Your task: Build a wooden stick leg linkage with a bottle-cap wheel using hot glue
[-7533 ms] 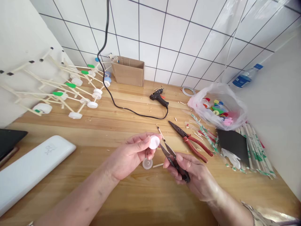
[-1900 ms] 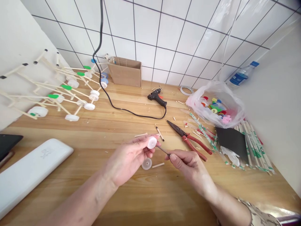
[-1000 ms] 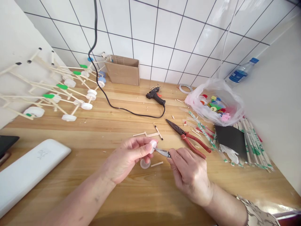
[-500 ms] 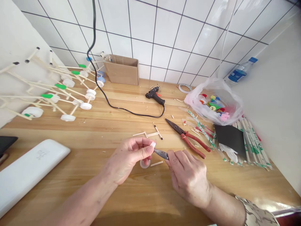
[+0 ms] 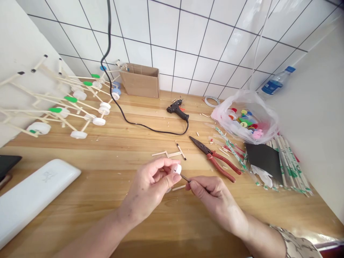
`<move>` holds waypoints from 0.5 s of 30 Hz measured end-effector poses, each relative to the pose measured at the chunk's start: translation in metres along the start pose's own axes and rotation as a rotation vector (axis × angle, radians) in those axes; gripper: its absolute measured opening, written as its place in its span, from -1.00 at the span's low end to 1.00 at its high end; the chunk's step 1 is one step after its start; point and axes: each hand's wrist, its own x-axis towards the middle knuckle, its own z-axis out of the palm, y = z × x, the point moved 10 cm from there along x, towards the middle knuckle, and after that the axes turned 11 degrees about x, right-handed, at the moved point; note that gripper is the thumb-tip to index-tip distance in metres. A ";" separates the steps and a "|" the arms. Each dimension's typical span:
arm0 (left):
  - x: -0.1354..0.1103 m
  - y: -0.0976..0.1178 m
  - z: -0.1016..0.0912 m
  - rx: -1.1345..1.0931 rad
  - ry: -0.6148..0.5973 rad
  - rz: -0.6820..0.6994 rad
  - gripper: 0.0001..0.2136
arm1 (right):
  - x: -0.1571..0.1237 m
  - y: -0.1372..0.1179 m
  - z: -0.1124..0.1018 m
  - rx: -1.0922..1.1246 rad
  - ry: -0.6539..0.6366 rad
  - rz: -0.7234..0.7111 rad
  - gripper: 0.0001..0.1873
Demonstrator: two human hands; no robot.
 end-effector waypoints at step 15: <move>0.005 -0.014 0.007 -0.100 -0.044 -0.075 -0.81 | -0.010 -0.030 0.006 -0.550 0.158 -0.390 -0.72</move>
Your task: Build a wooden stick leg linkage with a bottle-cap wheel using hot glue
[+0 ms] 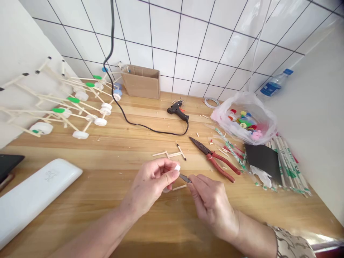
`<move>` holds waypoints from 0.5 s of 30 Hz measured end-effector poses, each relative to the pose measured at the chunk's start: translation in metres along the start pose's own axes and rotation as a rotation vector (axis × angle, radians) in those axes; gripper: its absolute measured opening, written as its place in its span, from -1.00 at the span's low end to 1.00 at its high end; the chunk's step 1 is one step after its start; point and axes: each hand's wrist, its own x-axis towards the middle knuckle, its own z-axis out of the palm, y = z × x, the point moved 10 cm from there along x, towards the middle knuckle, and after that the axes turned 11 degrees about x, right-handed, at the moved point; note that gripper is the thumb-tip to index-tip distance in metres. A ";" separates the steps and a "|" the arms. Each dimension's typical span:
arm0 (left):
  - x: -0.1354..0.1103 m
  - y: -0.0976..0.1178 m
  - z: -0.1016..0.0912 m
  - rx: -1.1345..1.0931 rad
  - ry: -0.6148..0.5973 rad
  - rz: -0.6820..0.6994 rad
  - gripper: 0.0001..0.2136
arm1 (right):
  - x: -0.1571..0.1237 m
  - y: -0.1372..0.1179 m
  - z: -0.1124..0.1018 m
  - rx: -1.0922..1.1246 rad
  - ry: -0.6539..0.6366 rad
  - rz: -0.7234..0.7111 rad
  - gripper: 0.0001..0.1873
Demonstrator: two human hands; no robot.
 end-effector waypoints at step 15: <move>-0.003 0.013 -0.002 0.159 0.000 0.052 -0.82 | 0.002 0.018 0.003 0.269 -0.037 0.141 -0.70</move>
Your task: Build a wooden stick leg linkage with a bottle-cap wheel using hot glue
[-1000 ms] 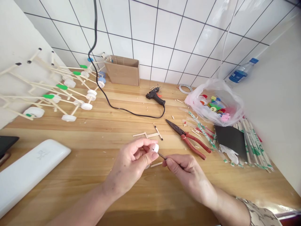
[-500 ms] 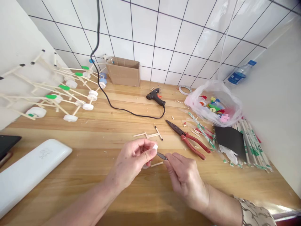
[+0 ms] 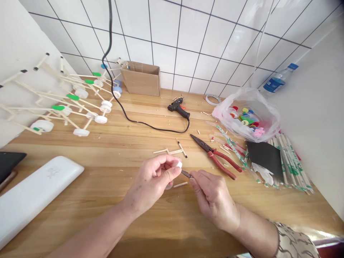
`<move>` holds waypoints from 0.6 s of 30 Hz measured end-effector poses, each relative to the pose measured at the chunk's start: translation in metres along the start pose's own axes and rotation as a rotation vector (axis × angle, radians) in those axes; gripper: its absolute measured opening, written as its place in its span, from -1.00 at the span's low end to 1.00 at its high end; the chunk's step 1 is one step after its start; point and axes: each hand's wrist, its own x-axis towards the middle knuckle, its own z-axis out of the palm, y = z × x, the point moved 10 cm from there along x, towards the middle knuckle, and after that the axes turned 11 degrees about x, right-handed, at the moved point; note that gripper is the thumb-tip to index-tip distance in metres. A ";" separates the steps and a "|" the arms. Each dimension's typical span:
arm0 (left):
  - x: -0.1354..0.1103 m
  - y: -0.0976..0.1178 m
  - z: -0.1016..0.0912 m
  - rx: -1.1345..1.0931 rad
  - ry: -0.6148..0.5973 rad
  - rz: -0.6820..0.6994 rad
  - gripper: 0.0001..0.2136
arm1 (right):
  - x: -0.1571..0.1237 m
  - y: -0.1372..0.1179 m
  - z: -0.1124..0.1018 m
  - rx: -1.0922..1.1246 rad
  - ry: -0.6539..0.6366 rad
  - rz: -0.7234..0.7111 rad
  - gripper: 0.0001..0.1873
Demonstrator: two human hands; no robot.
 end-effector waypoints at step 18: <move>0.014 -0.005 -0.020 -0.421 0.060 0.013 -0.82 | -0.001 0.053 -0.019 0.646 0.053 0.477 -0.49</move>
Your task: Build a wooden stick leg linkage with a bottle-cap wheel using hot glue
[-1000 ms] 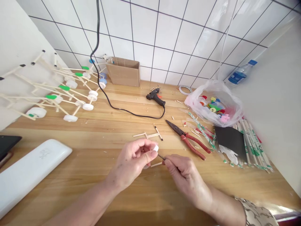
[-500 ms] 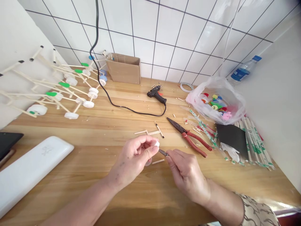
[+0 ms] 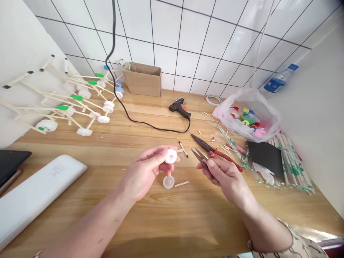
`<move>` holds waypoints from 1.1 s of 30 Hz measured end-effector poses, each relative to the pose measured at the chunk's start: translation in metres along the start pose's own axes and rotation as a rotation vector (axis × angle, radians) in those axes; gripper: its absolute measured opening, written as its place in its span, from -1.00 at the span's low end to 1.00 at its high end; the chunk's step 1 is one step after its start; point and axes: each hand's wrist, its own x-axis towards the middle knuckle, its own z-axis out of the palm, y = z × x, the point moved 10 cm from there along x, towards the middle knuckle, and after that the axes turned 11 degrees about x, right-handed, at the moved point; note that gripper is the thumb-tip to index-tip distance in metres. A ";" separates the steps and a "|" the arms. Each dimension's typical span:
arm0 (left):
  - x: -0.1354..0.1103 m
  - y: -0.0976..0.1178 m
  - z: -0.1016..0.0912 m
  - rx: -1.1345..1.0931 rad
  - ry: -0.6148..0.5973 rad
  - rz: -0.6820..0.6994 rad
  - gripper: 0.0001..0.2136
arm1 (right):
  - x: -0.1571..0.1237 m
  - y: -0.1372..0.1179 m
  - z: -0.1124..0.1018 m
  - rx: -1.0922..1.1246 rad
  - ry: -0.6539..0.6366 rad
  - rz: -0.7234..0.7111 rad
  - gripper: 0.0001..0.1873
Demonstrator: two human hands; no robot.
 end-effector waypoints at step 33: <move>-0.022 0.011 0.029 1.530 -0.360 0.176 -0.89 | 0.014 0.008 0.006 -0.655 -0.121 0.080 -0.72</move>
